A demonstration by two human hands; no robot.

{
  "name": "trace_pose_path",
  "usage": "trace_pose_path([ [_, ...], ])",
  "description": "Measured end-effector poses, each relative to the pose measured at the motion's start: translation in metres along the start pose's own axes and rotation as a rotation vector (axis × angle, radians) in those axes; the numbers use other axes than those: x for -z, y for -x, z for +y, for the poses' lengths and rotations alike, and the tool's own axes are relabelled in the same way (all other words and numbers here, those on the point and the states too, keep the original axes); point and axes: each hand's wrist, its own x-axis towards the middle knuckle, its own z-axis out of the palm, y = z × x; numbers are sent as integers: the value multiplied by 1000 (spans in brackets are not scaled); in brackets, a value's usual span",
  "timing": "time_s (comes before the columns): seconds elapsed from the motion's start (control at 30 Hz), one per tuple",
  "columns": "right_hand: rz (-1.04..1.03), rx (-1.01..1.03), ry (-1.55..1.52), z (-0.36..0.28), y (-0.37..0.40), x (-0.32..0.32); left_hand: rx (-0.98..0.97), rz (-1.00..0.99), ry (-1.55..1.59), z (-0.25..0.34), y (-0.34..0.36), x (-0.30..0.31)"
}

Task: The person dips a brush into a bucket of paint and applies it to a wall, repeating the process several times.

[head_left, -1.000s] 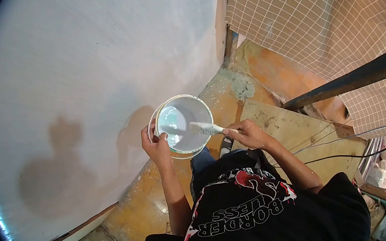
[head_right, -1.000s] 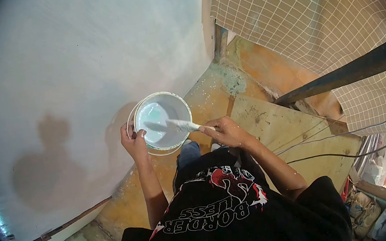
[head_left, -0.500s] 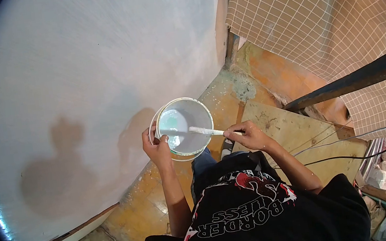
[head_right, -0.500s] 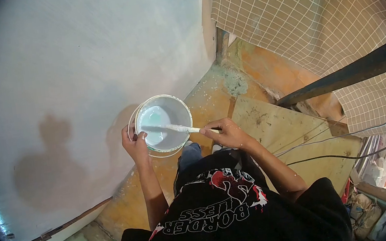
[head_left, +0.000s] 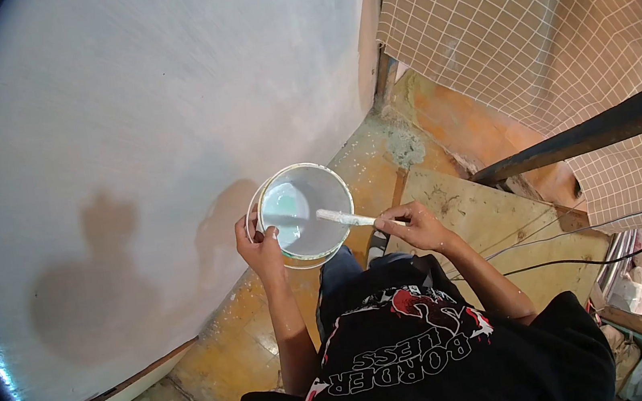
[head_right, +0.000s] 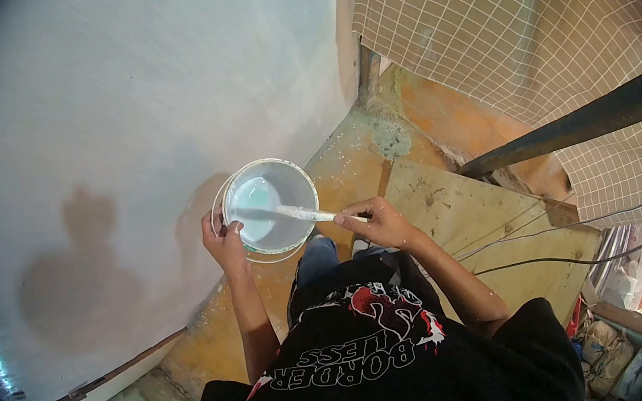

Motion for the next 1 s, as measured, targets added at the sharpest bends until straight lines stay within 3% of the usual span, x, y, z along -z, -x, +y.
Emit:
trace_pose_path([
  [0.1,55,-3,-132,-6,-3,-4,20,1,44,-4,-6,11],
  [0.17,101,107,-140,-10,-11,-6,61,14,27,-13,-11,24],
  [0.27,130,19,-128,-38,-22,-8,33,67,80,-29,-14,42],
  [0.37,225,150,-260,-17,-54,-25,50,115,42,-38,-21,66],
  [0.5,285,165,-179,-5,-106,-31,17,219,42,-42,-30,95],
  [0.57,269,-24,-203,-4,-139,-31,15,240,57,-44,-36,112],
  [0.8,404,-25,-63,3,-260,-40,-35,321,82,-54,-56,149],
  [1.0,488,0,-88,-48,-283,-37,65,323,134,-49,-76,151],
])
